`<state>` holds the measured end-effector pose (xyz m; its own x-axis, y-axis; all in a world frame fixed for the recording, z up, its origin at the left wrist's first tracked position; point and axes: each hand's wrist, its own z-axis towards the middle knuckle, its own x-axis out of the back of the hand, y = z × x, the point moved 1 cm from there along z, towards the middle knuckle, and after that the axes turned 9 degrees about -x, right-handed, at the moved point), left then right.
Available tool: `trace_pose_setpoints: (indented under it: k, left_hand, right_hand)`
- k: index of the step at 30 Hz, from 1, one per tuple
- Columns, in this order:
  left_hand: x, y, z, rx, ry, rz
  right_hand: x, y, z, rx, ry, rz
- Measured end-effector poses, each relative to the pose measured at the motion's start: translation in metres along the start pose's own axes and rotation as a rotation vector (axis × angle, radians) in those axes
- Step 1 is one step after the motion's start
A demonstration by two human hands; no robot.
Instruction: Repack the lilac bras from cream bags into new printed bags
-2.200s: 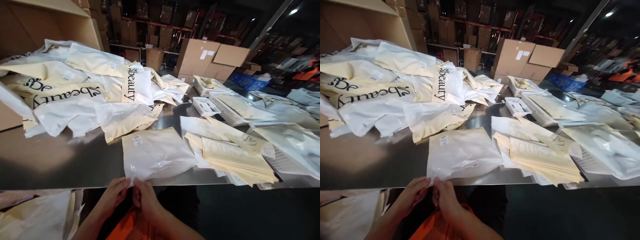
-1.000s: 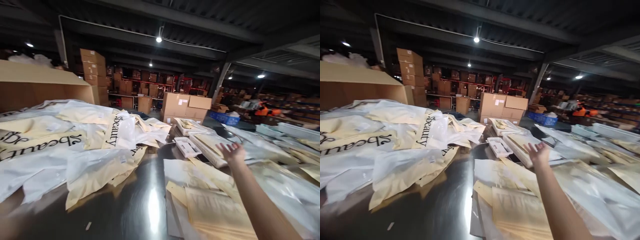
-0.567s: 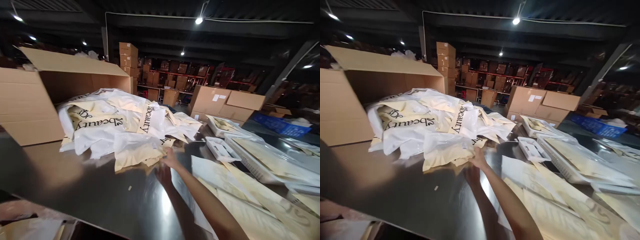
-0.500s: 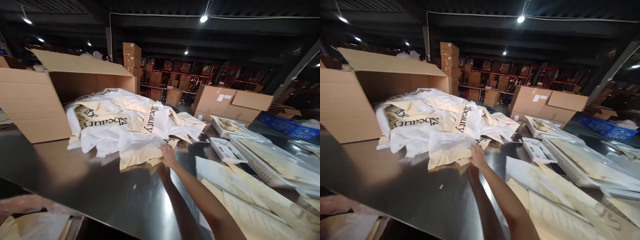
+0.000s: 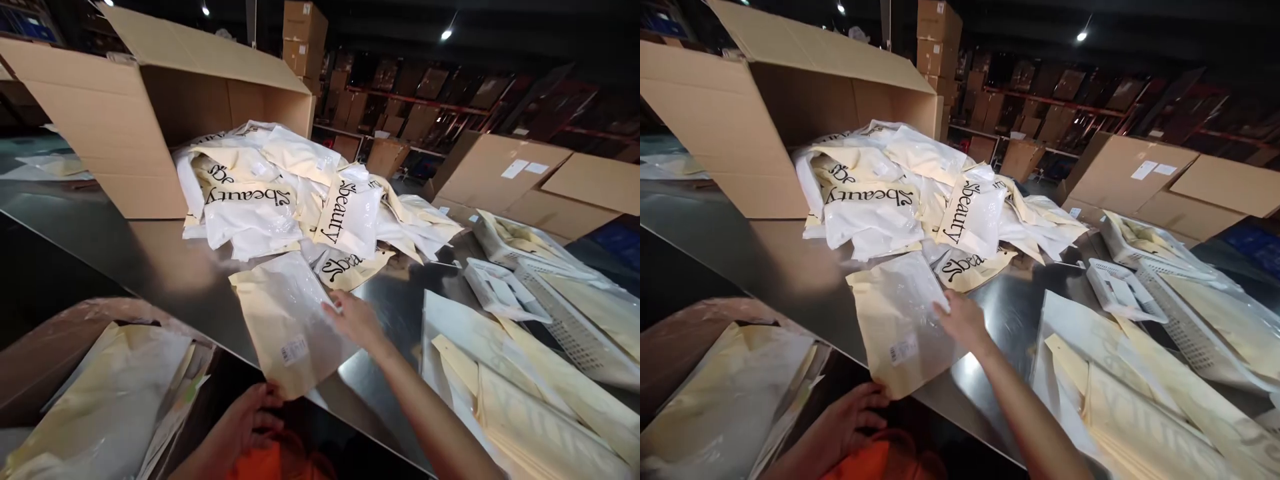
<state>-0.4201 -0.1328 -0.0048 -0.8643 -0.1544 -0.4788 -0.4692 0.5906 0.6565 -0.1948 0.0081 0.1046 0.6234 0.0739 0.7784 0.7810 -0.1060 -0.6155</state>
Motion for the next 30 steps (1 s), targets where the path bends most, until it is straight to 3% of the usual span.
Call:
trace_pose_setpoints:
  k: [2,5,10,15,18,21,23,24,25,28,30]
  left_hand:
    - [0.005,-0.001,0.003,-0.048,0.109,0.061]
    - [0.010,-0.004,0.001,-0.108,0.254,0.165]
    - [0.001,-0.012,-0.001,-0.088,0.181,0.121]
    - [-0.001,-0.005,-0.003,-0.151,0.197,0.134]
    - [0.007,0.023,-0.007,-0.297,0.183,0.128]
    - [0.016,0.065,-0.003,-0.447,0.218,0.027]
    - [0.020,0.091,0.008,-0.526,0.253,-0.052]
    - [0.020,0.101,0.016,-0.551,0.258,-0.075]
    - [0.020,0.109,0.026,-0.567,0.258,-0.076]
    - [0.013,0.118,0.056,-0.604,0.257,0.058]
    - [0.006,0.112,0.069,-0.668,0.216,0.264]
  right_hand:
    - [-0.005,0.023,0.019,-0.149,0.000,0.025]
    - [-0.022,0.047,0.033,-0.196,-0.097,0.056]
    - [-0.044,0.050,0.036,-0.192,-0.092,0.130]
    - [-0.042,0.035,0.039,-0.171,-0.179,0.318]
    - [-0.033,0.028,0.013,-0.073,-0.168,0.458]
    - [-0.032,0.028,-0.038,0.023,0.097,0.695]
    - [-0.039,0.029,-0.078,-0.005,0.272,0.827]
    - [-0.044,0.029,-0.096,-0.032,0.280,0.831]
    - [-0.050,0.029,-0.113,-0.044,0.211,0.788]
    - [-0.060,0.031,-0.153,0.075,-0.244,0.539]
    - [-0.058,0.041,-0.169,0.122,-0.364,0.413]
